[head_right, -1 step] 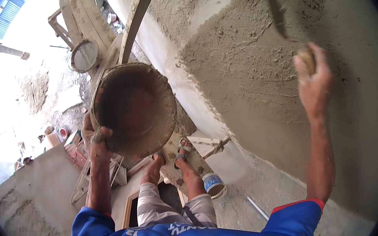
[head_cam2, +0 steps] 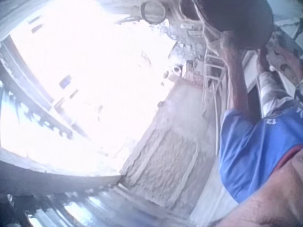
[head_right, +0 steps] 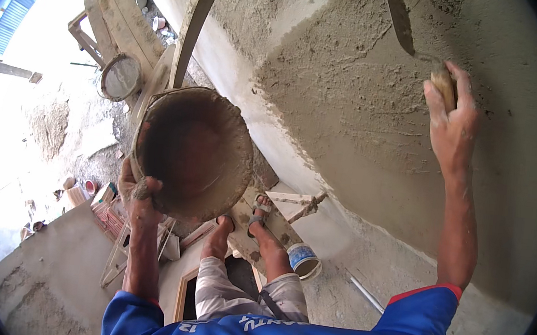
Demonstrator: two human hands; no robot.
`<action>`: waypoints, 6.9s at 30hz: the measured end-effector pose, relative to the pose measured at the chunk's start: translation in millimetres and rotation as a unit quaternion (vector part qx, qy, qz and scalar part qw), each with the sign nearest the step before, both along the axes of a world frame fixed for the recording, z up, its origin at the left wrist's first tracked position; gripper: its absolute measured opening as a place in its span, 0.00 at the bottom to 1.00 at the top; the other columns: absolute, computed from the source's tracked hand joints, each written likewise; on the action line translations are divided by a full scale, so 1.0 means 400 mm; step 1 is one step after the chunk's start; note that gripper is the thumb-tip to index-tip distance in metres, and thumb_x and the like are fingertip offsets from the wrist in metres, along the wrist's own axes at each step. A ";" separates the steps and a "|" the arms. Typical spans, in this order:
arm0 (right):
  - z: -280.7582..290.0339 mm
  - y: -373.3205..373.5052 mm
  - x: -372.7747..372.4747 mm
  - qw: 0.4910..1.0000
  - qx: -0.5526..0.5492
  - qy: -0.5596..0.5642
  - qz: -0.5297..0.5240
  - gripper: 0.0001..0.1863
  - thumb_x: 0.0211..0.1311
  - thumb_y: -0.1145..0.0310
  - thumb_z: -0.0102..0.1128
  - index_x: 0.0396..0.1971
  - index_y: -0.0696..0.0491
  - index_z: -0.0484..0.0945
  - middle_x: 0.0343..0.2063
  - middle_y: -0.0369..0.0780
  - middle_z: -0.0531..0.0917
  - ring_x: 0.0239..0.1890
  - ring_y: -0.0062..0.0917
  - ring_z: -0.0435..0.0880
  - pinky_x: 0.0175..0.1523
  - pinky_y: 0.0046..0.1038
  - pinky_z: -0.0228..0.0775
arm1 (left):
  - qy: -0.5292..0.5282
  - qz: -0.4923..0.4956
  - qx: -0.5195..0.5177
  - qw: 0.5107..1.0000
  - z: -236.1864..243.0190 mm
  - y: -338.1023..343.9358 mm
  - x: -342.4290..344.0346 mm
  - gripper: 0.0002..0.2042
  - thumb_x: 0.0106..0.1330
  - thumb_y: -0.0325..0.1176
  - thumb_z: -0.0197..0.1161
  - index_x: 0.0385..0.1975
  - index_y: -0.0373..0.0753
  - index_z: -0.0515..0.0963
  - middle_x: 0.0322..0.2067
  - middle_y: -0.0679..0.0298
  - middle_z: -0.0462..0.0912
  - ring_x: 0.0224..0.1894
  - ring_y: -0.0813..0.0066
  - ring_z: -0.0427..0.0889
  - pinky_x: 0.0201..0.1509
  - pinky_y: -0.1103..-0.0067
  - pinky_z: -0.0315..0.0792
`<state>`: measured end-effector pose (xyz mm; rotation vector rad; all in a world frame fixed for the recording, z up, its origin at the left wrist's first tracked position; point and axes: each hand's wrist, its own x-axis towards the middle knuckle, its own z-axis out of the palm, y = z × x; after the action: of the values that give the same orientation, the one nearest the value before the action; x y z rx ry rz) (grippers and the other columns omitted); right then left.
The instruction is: The person levels wet plaster on a wall using a long wooden board, then scoops more plaster from a bucket using a trowel and applies it to a rough section of the wall.
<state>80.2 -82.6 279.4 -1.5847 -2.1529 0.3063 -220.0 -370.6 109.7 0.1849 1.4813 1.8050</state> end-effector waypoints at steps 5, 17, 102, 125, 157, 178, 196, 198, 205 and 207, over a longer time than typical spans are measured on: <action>-0.017 -0.138 -0.066 0.950 -0.156 -0.135 0.236 0.20 0.56 0.67 0.61 0.50 0.53 0.74 0.40 0.45 0.78 0.43 0.33 0.80 0.49 0.34 0.76 | 0.009 -0.039 0.007 0.999 0.011 0.045 0.043 0.28 0.40 0.23 0.62 0.49 0.31 0.73 0.39 0.67 0.78 0.37 0.80 0.76 0.44 0.84 0.72; -0.300 -0.261 -0.136 0.862 -0.210 -0.259 0.381 0.23 0.51 0.69 0.61 0.50 0.49 0.73 0.30 0.46 0.78 0.34 0.43 0.81 0.40 0.42 0.75 | 0.041 -0.078 0.029 0.996 0.097 0.137 0.097 0.29 0.40 0.31 0.63 0.48 0.31 0.74 0.35 0.72 0.75 0.35 0.84 0.70 0.41 0.87 0.66; 0.200 -0.278 0.068 0.861 0.074 -0.404 0.299 0.19 0.55 0.68 0.56 0.49 0.43 0.75 0.30 0.42 0.76 0.37 0.38 0.80 0.37 0.40 0.75 | 0.062 -0.186 0.162 0.967 0.564 0.188 0.267 0.29 0.40 0.29 0.62 0.49 0.28 0.73 0.42 0.62 0.79 0.43 0.76 0.77 0.51 0.80 0.70; 0.514 -0.301 0.277 0.905 -0.392 -0.021 0.167 0.22 0.54 0.65 0.64 0.50 0.55 0.75 0.38 0.45 0.83 0.39 0.30 0.84 0.46 0.31 0.75 | 0.014 -0.156 0.170 0.973 0.548 0.132 0.269 0.34 0.38 0.28 0.62 0.53 0.27 0.70 0.48 0.57 0.78 0.51 0.68 0.77 0.60 0.73 0.69; 0.427 -0.370 0.158 0.914 -0.142 -0.145 0.350 0.20 0.54 0.67 0.60 0.48 0.53 0.72 0.29 0.47 0.80 0.36 0.44 0.81 0.41 0.40 0.75 | 0.030 -0.161 0.253 0.954 0.806 0.119 0.343 0.30 0.44 0.27 0.56 0.55 0.29 0.71 0.44 0.63 0.78 0.45 0.77 0.75 0.52 0.81 0.69; 1.059 0.056 0.133 0.973 0.186 0.064 0.117 0.20 0.62 0.66 0.57 0.51 0.61 0.73 0.41 0.45 0.79 0.40 0.27 0.79 0.42 0.30 0.75 | 0.057 -0.077 0.249 0.964 0.766 0.072 0.218 0.33 0.39 0.24 0.55 0.55 0.27 0.70 0.52 0.58 0.76 0.50 0.74 0.76 0.56 0.78 0.69; 0.530 -0.330 0.153 0.883 0.030 -0.365 0.294 0.15 0.56 0.71 0.53 0.45 0.47 0.76 0.31 0.46 0.78 0.35 0.44 0.82 0.41 0.41 0.77 | 0.102 -0.232 0.283 0.925 0.870 0.151 0.338 0.35 0.40 0.27 0.56 0.57 0.26 0.67 0.59 0.57 0.72 0.58 0.72 0.71 0.65 0.77 0.61; 0.522 -0.336 0.152 0.895 -0.157 -0.267 0.321 0.16 0.54 0.70 0.56 0.44 0.49 0.76 0.33 0.50 0.80 0.37 0.46 0.82 0.43 0.42 0.76 | 0.133 -0.244 0.247 0.928 0.877 0.152 0.339 0.35 0.41 0.28 0.57 0.57 0.26 0.67 0.58 0.57 0.72 0.58 0.72 0.71 0.64 0.77 0.61; 0.579 -0.339 0.169 0.926 -0.160 -0.108 0.325 0.15 0.55 0.66 0.60 0.43 0.52 0.76 0.33 0.47 0.82 0.38 0.43 0.83 0.44 0.38 0.76 | 0.088 -0.174 0.256 0.947 0.872 0.159 0.317 0.32 0.40 0.27 0.57 0.53 0.28 0.72 0.54 0.57 0.75 0.53 0.73 0.74 0.56 0.79 0.68; 0.647 -0.343 0.193 0.940 -0.108 -0.051 0.321 0.19 0.48 0.66 0.69 0.41 0.54 0.77 0.32 0.46 0.82 0.37 0.40 0.83 0.43 0.35 0.74 | 0.009 -0.166 0.291 0.942 0.859 0.156 0.312 0.31 0.39 0.26 0.58 0.51 0.29 0.73 0.52 0.58 0.76 0.51 0.73 0.75 0.55 0.80 0.69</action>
<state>157.4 -219.9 538.4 -0.9590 -2.7521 0.6948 -95.3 -308.2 453.3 0.7027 0.8220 1.9056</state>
